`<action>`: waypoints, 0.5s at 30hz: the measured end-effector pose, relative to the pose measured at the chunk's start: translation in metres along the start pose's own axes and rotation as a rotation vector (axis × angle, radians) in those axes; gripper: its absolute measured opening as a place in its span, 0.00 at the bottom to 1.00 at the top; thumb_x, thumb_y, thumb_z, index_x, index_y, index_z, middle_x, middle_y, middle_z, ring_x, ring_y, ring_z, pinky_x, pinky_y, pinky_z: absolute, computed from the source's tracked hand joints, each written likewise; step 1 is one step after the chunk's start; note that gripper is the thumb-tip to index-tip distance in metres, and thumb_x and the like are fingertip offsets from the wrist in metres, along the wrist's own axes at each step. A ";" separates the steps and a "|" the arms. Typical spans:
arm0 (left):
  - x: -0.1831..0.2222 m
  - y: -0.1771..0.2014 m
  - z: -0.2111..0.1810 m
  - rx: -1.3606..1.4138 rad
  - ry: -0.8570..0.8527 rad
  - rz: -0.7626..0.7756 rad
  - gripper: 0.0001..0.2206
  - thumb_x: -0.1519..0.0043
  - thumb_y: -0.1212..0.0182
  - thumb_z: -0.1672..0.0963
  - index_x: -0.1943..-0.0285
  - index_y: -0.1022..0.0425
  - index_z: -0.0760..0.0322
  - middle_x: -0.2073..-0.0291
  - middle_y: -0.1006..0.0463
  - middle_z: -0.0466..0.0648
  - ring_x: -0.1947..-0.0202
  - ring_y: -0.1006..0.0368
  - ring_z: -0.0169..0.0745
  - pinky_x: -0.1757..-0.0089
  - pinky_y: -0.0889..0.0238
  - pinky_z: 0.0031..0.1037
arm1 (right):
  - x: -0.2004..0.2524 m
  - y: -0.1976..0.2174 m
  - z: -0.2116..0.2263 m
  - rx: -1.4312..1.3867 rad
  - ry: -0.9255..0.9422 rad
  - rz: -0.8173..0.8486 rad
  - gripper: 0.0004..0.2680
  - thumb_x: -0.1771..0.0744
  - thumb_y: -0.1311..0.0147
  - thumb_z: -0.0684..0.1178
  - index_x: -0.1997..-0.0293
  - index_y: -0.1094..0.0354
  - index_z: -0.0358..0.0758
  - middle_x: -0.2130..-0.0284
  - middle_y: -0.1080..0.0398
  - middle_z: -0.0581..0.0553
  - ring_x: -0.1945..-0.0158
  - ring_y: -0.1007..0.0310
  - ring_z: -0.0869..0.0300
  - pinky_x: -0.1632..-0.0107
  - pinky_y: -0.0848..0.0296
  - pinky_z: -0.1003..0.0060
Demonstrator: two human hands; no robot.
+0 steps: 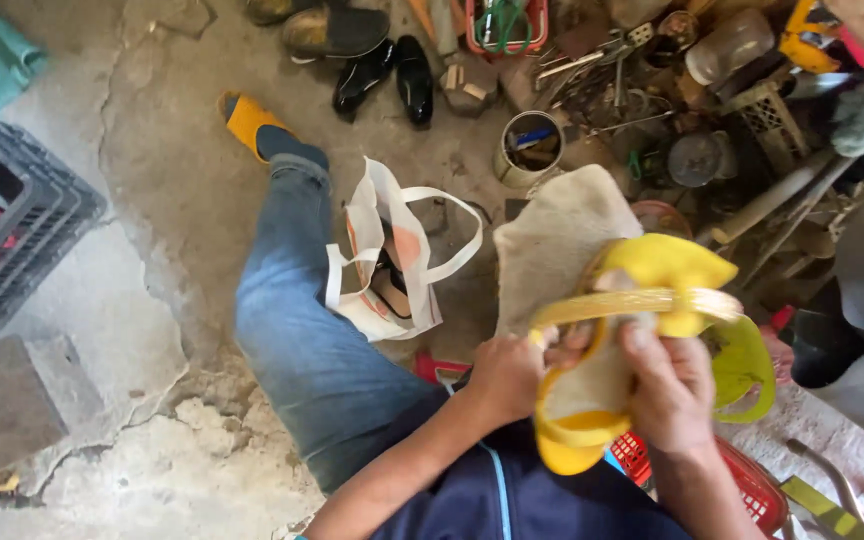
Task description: Cleaning and polishing various shoes including a yellow high heel and black dress shoes using brushes and polish.
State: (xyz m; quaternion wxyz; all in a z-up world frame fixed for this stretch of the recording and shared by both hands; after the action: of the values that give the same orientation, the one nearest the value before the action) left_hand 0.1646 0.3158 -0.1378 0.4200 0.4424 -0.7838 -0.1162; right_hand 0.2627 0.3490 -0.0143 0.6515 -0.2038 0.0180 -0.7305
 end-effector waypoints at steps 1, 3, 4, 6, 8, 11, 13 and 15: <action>0.005 0.014 -0.002 0.007 0.007 -0.001 0.25 0.44 0.50 0.40 0.61 0.19 0.58 0.77 0.20 0.52 0.67 0.18 0.58 0.62 0.26 0.46 | -0.003 -0.008 -0.005 0.004 -0.007 0.006 0.07 0.31 0.49 0.45 0.59 0.33 0.29 0.73 0.24 0.32 0.73 0.18 0.53 0.69 0.16 0.52; 0.016 0.064 -0.016 0.103 -0.113 -0.242 0.24 0.41 0.50 0.44 0.48 0.19 0.59 0.80 0.20 0.53 0.74 0.20 0.60 0.68 0.27 0.44 | -0.011 -0.031 -0.018 -0.049 -0.056 0.087 0.08 0.31 0.50 0.44 0.57 0.33 0.26 0.75 0.25 0.25 0.76 0.18 0.43 0.73 0.17 0.42; 0.011 0.065 0.005 0.109 -0.107 -0.249 0.24 0.41 0.50 0.44 0.48 0.19 0.59 0.80 0.20 0.53 0.74 0.20 0.60 0.68 0.27 0.44 | -0.019 -0.037 -0.023 -0.044 -0.060 0.096 0.08 0.31 0.50 0.44 0.57 0.33 0.26 0.75 0.25 0.25 0.76 0.18 0.43 0.73 0.17 0.42; 0.007 0.070 0.086 0.134 0.298 -0.340 0.27 0.39 0.49 0.38 0.63 0.24 0.64 0.73 0.19 0.65 0.63 0.20 0.71 0.60 0.28 0.53 | -0.033 -0.056 -0.034 -0.133 -0.079 0.171 0.11 0.29 0.53 0.45 0.55 0.36 0.19 0.75 0.28 0.21 0.76 0.19 0.40 0.74 0.18 0.40; 0.016 0.128 0.119 0.179 0.281 -0.522 0.21 0.36 0.47 0.46 0.54 0.24 0.68 0.63 0.21 0.68 0.55 0.24 0.74 0.55 0.30 0.55 | -0.043 -0.089 -0.031 -0.013 -0.165 0.093 0.10 0.31 0.49 0.46 0.53 0.33 0.25 0.72 0.26 0.24 0.72 0.18 0.43 0.71 0.17 0.41; 0.007 0.144 0.214 0.033 0.304 -0.635 0.26 0.39 0.35 0.52 0.33 0.34 0.67 0.42 0.32 0.69 0.39 0.36 0.74 0.47 0.36 0.57 | -0.068 -0.130 -0.069 0.105 -0.285 0.048 0.10 0.31 0.46 0.48 0.49 0.33 0.33 0.67 0.23 0.30 0.67 0.18 0.47 0.66 0.16 0.45; -0.008 0.128 0.268 -0.142 0.344 -0.567 0.42 0.45 0.26 0.52 0.22 0.45 0.62 0.31 0.41 0.67 0.30 0.45 0.72 0.43 0.40 0.57 | -0.085 -0.157 -0.111 0.112 -0.320 0.091 0.10 0.31 0.46 0.49 0.48 0.35 0.36 0.65 0.22 0.32 0.65 0.18 0.49 0.64 0.16 0.48; -0.025 0.097 0.308 -0.167 0.420 -0.273 0.55 0.48 0.24 0.55 0.16 0.66 0.54 0.26 0.51 0.72 0.27 0.51 0.72 0.40 0.45 0.57 | -0.102 -0.185 -0.145 0.178 -0.212 0.169 0.09 0.30 0.48 0.47 0.48 0.33 0.33 0.62 0.22 0.36 0.61 0.19 0.53 0.56 0.17 0.51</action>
State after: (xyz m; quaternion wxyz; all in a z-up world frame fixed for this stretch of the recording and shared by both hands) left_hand -0.1212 0.3336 -0.2897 0.5890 0.5223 -0.6003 -0.1416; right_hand 0.0480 0.4399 -0.1214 0.7244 -0.2191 -0.0986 -0.6462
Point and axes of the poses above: each hand's wrist, its own x-axis away from the middle knuckle, its own y-axis out of the back of the hand, z = x × y, the point moved 9 cm from there along -x, towards the middle knuckle
